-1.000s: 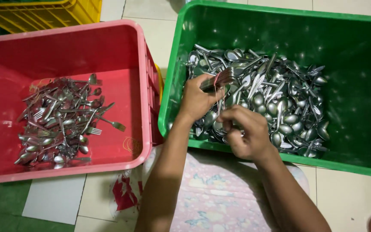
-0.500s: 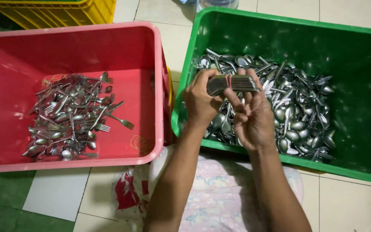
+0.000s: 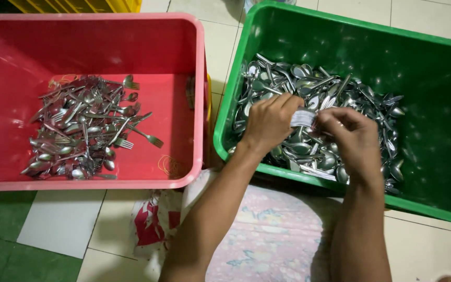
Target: Bundling metal spoons with rubber bands from a large plastic bin
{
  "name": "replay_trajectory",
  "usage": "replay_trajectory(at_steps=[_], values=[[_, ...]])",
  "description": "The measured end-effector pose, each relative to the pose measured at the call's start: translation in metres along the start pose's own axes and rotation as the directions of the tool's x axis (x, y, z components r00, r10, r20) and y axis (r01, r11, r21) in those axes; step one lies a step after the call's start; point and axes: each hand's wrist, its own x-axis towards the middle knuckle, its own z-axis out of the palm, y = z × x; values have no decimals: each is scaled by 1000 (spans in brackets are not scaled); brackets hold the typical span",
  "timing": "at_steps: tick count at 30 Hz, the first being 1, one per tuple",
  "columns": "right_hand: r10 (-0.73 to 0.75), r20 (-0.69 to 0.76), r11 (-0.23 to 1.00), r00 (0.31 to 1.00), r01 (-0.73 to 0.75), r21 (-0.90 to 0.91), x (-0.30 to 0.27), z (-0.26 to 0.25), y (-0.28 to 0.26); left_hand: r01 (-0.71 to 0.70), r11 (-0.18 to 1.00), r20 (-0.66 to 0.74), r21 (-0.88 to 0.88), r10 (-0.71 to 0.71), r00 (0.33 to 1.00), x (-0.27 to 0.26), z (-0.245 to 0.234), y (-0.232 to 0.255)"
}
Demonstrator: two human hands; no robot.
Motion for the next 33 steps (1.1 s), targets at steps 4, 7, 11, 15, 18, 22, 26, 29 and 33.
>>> replay_trajectory(at_steps=[4, 7, 11, 15, 18, 22, 26, 29, 33], values=[[-141, -18, 953, 990, 131, -274, -2, 11, 2, 20, 999, 90, -39, -16, 996, 0, -17, -2], [-161, 7, 915, 987, 152, -373, 1, 8, 1, 91, 995, 171, -34, -83, 982, 1, -30, -5], [67, 223, 996, 972, -52, -73, -9, 15, -6, 155, 987, 187, -33, -146, 971, -2, -35, -1], [-97, 212, 938, 972, 161, -307, -6, 15, 4, 360, 933, 140, -6, -356, 924, 6, -61, 22], [-370, 49, 845, 928, 358, -397, -17, 37, -7, 631, 743, 129, -223, -620, 774, 22, -108, 44], [-685, 59, 640, 727, 638, -429, -26, 74, -8, 622, 130, 504, -772, -471, 724, 8, -123, 41], [-669, 365, 558, 648, 762, -330, -49, 114, -27, 539, 125, 328, -833, -672, 664, 19, -167, 33], [-292, 641, 742, 710, 591, -317, -73, 109, -70, 528, 221, 197, -820, -757, 623, -6, -192, -16], [-58, 684, 913, 727, 315, -258, -72, 50, -73, 722, 293, 147, -627, -866, 478, -7, -238, -97]])
